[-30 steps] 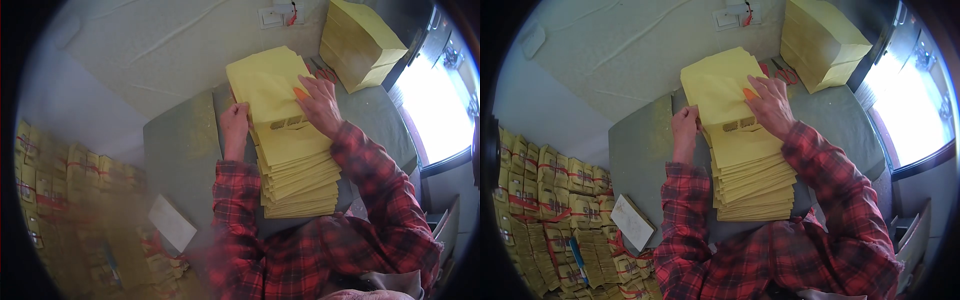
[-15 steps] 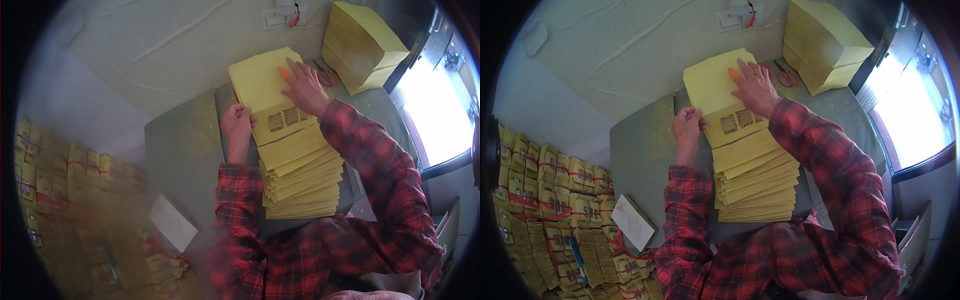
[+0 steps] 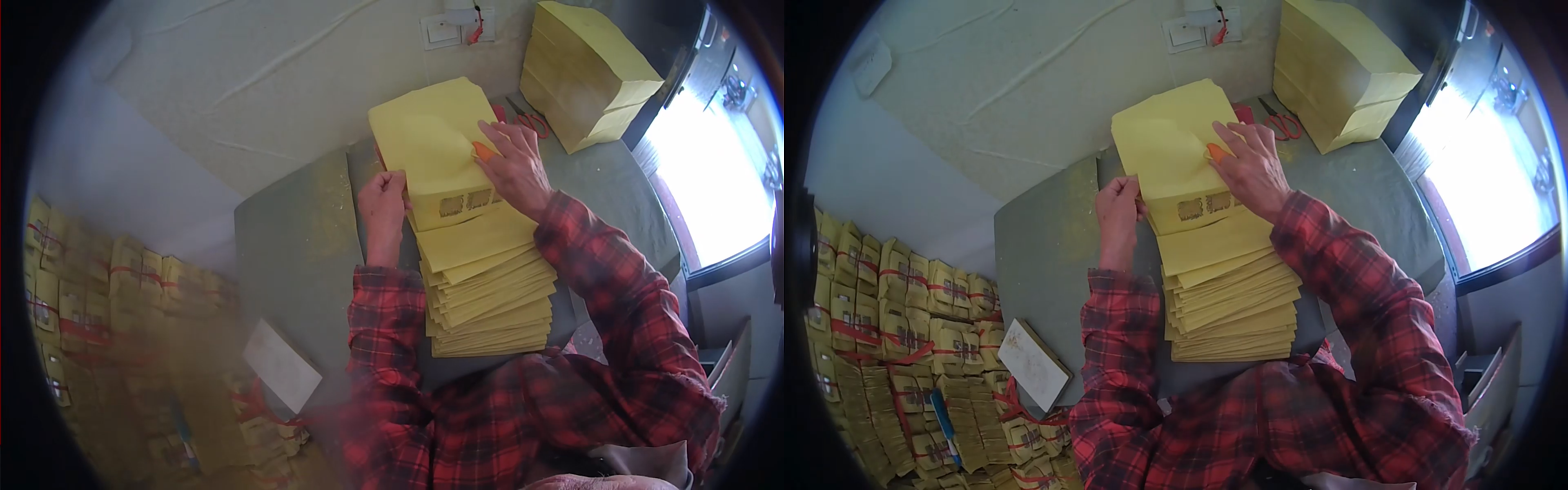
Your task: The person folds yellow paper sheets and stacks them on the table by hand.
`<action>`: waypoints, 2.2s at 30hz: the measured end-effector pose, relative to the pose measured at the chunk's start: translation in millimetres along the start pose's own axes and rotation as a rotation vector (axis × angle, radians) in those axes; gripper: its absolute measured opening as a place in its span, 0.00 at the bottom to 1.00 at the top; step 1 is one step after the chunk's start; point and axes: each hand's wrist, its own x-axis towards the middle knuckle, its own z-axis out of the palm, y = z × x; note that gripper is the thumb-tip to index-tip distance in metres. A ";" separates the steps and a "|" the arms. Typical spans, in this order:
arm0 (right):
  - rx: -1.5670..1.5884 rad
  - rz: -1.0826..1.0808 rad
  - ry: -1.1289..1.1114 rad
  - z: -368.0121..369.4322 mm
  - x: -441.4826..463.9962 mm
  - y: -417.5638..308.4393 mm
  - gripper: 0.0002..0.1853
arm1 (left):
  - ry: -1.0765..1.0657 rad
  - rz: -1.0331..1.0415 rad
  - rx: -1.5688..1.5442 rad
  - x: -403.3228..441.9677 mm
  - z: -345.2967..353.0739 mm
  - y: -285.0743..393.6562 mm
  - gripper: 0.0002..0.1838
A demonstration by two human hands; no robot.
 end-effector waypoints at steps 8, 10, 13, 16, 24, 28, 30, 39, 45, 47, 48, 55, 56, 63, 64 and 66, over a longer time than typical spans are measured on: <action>0.039 0.109 -0.617 -69.7 -30.3 -50.3 0.21 | 0.040 0.065 0.053 -19.2 4.2 4.9 0.09; 0.116 0.160 -0.915 -77.4 -28.2 -60.6 0.24 | 0.073 0.160 0.075 -31.6 2.6 9.7 0.11; 0.158 0.040 -0.708 -60.5 -55.0 -68.9 0.24 | 0.041 0.336 0.326 -78.1 5.7 17.6 0.16; 0.185 -0.074 -0.499 -42.3 -90.3 -77.6 0.25 | -0.110 0.707 0.658 -131.9 21.6 -0.2 0.19; 0.556 -0.099 -0.808 -50.4 -81.9 -36.2 0.32 | -0.195 0.594 0.884 -181.1 7.7 -84.7 0.26; 0.166 -0.071 -0.488 -32.8 0.0 -40.0 0.41 | -0.079 0.580 0.774 -187.5 13.5 -84.9 0.30; -0.099 -0.099 -0.317 1.3 17.9 -32.1 0.38 | -0.034 0.549 0.671 -190.7 15.4 -84.2 0.33; 0.070 -0.047 -0.639 -37.3 -75.9 -54.4 0.19 | 0.072 0.627 0.603 -202.0 16.0 -75.7 0.40; 0.438 0.017 -0.792 -50.8 -47.5 -50.9 0.31 | 0.052 0.626 0.596 -201.2 14.7 -77.4 0.41; 0.079 -0.007 -0.621 -43.9 -5.3 -61.6 0.34 | 0.059 0.628 0.604 -199.6 14.3 -79.9 0.41; 0.084 -0.007 -0.618 -23.2 3.5 -53.2 0.34 | 0.052 0.628 0.608 -199.0 14.5 -83.1 0.41; -0.012 -0.185 -0.128 7.0 -37.3 -24.8 0.20 | 0.048 0.617 0.635 -199.6 17.2 -83.2 0.41; 0.035 -0.136 -0.304 -14.0 -60.2 -35.3 0.20 | 0.050 0.610 0.629 -200.1 16.5 -83.8 0.41; 0.412 0.014 -0.889 -53.3 -49.6 -55.0 0.30 | 0.059 0.636 0.592 -199.7 18.8 -86.2 0.40; 0.243 -0.034 -0.707 -47.2 -31.2 -57.2 0.32 | 0.064 0.640 0.598 -199.5 18.1 -86.8 0.40; -0.054 -0.101 -0.341 -14.6 -2.7 -52.7 0.34 | 0.072 0.644 0.612 -200.5 16.3 -87.2 0.40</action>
